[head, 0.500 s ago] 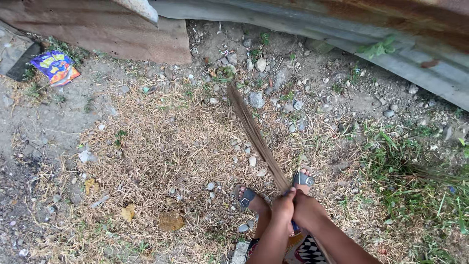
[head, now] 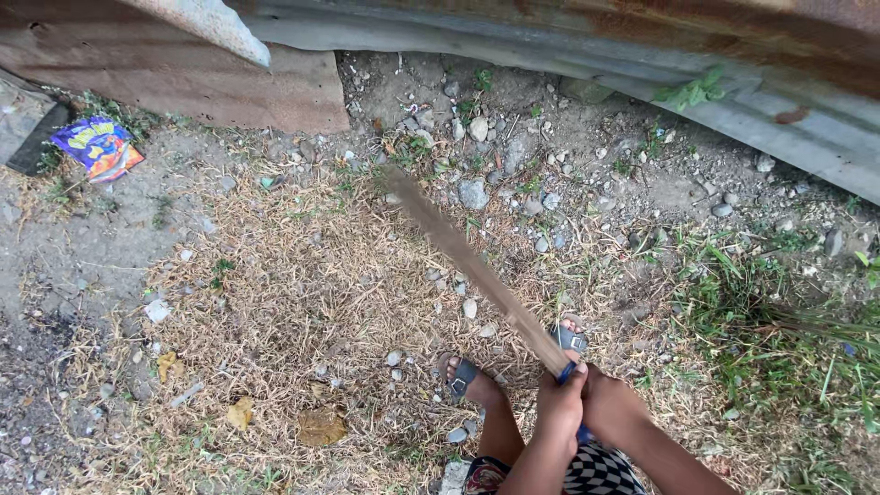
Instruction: The person sweeps dry grass and debris from a concrete surface and the adjacent dirt ground using a handheld stick broom.
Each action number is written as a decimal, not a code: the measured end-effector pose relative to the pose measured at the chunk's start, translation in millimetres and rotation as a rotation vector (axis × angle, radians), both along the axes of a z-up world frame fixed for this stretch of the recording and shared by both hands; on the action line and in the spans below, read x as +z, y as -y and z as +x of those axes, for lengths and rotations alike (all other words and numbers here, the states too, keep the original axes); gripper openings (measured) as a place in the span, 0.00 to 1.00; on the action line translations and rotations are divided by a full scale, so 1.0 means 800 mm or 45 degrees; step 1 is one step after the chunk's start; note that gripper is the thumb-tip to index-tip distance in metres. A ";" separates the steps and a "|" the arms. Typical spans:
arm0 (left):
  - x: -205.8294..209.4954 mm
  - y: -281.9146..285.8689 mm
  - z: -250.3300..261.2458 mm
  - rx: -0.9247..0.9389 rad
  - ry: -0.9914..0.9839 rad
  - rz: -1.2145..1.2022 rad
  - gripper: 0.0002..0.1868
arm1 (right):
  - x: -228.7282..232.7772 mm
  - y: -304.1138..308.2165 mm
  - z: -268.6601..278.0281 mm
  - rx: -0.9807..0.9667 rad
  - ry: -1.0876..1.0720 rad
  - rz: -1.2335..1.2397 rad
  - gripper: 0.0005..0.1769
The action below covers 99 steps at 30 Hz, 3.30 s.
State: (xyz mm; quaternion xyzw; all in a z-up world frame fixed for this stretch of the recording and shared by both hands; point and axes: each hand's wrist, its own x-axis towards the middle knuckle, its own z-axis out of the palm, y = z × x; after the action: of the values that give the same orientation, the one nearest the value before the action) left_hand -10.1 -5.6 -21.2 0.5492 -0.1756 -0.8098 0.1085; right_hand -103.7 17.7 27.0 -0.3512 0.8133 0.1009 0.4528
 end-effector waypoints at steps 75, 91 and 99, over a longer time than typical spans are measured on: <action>-0.014 0.218 -0.150 1.023 -0.532 0.166 0.21 | 0.009 0.309 -0.122 0.868 -0.294 -0.299 0.21; 0.048 0.083 -0.157 0.777 -0.389 0.245 0.16 | 0.041 0.128 -0.136 0.209 -0.149 0.035 0.18; 0.101 0.082 -0.120 1.019 -0.104 0.453 0.15 | 0.033 0.107 -0.110 0.558 -0.091 -0.101 0.19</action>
State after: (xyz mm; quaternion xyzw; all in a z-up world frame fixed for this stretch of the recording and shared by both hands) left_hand -106.3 -71.3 59.4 0.5517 0.1975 -0.7426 0.3243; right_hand -191.6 -68.3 53.0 -0.5332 0.7365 0.1770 0.3768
